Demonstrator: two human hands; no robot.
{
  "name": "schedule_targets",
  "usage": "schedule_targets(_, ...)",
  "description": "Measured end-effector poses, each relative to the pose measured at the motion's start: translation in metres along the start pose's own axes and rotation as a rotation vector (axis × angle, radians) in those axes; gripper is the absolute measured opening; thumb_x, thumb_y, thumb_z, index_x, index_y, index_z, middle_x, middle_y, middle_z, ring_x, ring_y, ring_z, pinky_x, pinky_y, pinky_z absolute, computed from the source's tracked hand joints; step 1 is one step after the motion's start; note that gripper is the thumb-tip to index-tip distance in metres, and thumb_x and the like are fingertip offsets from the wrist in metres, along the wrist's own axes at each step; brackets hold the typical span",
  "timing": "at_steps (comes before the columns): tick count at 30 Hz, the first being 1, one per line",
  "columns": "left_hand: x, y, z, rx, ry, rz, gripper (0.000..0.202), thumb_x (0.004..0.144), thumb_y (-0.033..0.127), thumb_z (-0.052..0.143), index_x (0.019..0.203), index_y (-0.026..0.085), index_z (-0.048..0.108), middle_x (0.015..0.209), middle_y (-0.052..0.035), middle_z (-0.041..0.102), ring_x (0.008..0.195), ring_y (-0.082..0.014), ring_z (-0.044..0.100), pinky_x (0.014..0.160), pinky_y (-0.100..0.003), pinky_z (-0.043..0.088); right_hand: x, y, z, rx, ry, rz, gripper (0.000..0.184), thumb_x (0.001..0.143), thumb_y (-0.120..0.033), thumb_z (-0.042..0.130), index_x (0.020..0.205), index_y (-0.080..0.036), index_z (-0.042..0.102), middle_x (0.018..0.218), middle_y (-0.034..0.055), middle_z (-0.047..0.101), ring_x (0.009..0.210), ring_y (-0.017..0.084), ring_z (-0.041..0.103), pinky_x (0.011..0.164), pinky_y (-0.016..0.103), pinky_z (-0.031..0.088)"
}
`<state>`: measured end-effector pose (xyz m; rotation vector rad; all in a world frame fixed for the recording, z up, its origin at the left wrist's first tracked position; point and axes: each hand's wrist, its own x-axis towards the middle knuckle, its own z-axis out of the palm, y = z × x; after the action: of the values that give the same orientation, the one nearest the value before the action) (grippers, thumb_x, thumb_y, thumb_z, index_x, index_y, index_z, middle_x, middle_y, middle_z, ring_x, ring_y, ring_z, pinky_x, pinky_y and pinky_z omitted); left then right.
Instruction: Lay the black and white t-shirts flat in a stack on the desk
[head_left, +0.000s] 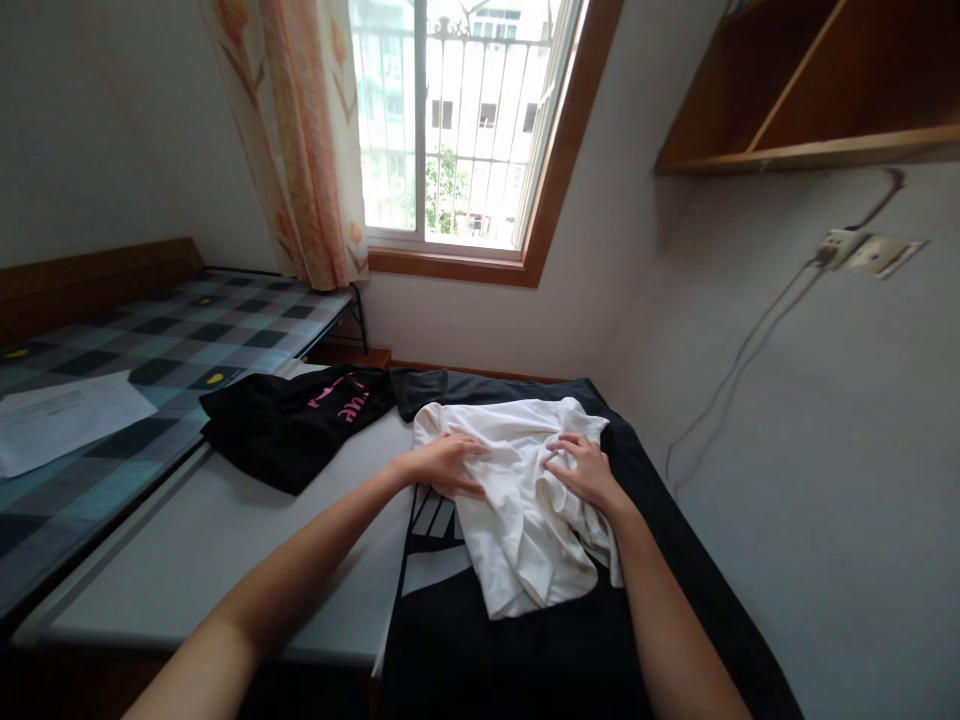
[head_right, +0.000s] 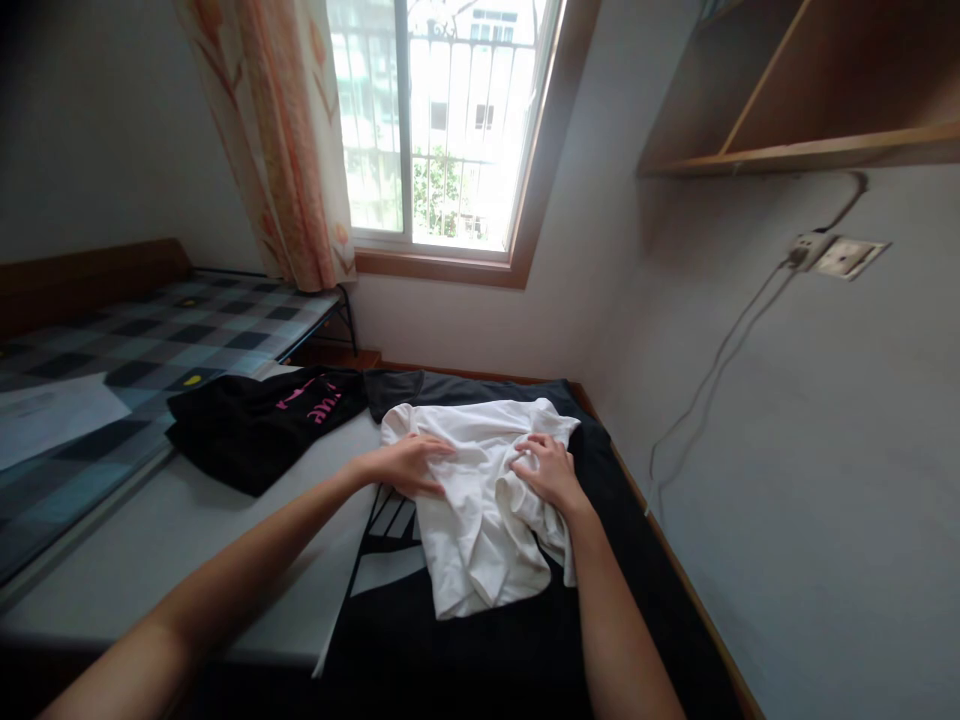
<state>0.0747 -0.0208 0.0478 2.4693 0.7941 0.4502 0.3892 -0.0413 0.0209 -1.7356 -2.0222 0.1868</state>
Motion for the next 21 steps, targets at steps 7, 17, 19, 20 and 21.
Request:
schedule_targets(7,0.003,0.008,0.000,0.116,-0.018,-0.043,0.018,0.079,0.031,0.070,0.091,0.018,0.073,0.099,-0.0069,0.065,0.097,-0.0235,0.060,0.098,-0.039,0.038,0.005,0.003,-0.003,0.254,0.071,-0.034,0.019,0.079,-0.039,0.058,0.077,-0.022,0.067,0.091,0.0059,0.070,0.093,0.025,0.062,0.088,0.041,0.045)
schedule_targets(17,-0.003,-0.012,-0.060,-0.783,0.693,-0.101,0.031,0.081,0.048,0.062,0.078,0.019,0.053,0.066,0.0044,0.051,0.058,-0.0090,0.047,0.054,-0.019,0.038,0.015,0.023,-0.008,0.645,0.422,0.189,0.043,0.073,-0.059,0.062,0.087,-0.018,0.062,0.083,0.0093,0.068,0.073,0.022,0.063,0.067,0.037,0.052)
schedule_targets(19,-0.006,-0.021,-0.073,-0.900,0.953,-0.141,0.030,0.078,0.046,0.065,0.079,0.019,0.052,0.067,0.0050,0.050,0.057,-0.0083,0.046,0.055,-0.019,0.038,0.014,0.025,-0.006,0.619,0.395,0.172,0.043,0.074,-0.059,0.060,0.085,-0.018,0.062,0.084,0.0093,0.067,0.075,0.022,0.063,0.069,0.037,0.052)
schedule_targets(20,-0.007,-0.027,-0.077,-0.918,1.062,-0.185,0.028,0.076,0.043,0.067,0.080,0.019,0.052,0.068,0.0047,0.050,0.057,-0.0086,0.046,0.055,-0.020,0.039,0.014,0.025,-0.005,0.573,0.383,0.153,0.042,0.075,-0.058,0.060,0.084,-0.018,0.062,0.085,0.0095,0.066,0.077,0.022,0.063,0.071,0.038,0.052)
schedule_targets(21,-0.008,-0.032,-0.080,-0.910,1.144,-0.250,0.025,0.075,0.038,0.067,0.082,0.019,0.052,0.070,0.0041,0.051,0.059,-0.0093,0.048,0.056,-0.021,0.040,0.013,0.026,-0.004,0.510,0.378,0.134,0.041,0.075,-0.058,0.059,0.083,-0.018,0.063,0.087,0.0097,0.065,0.078,0.022,0.062,0.074,0.039,0.051)
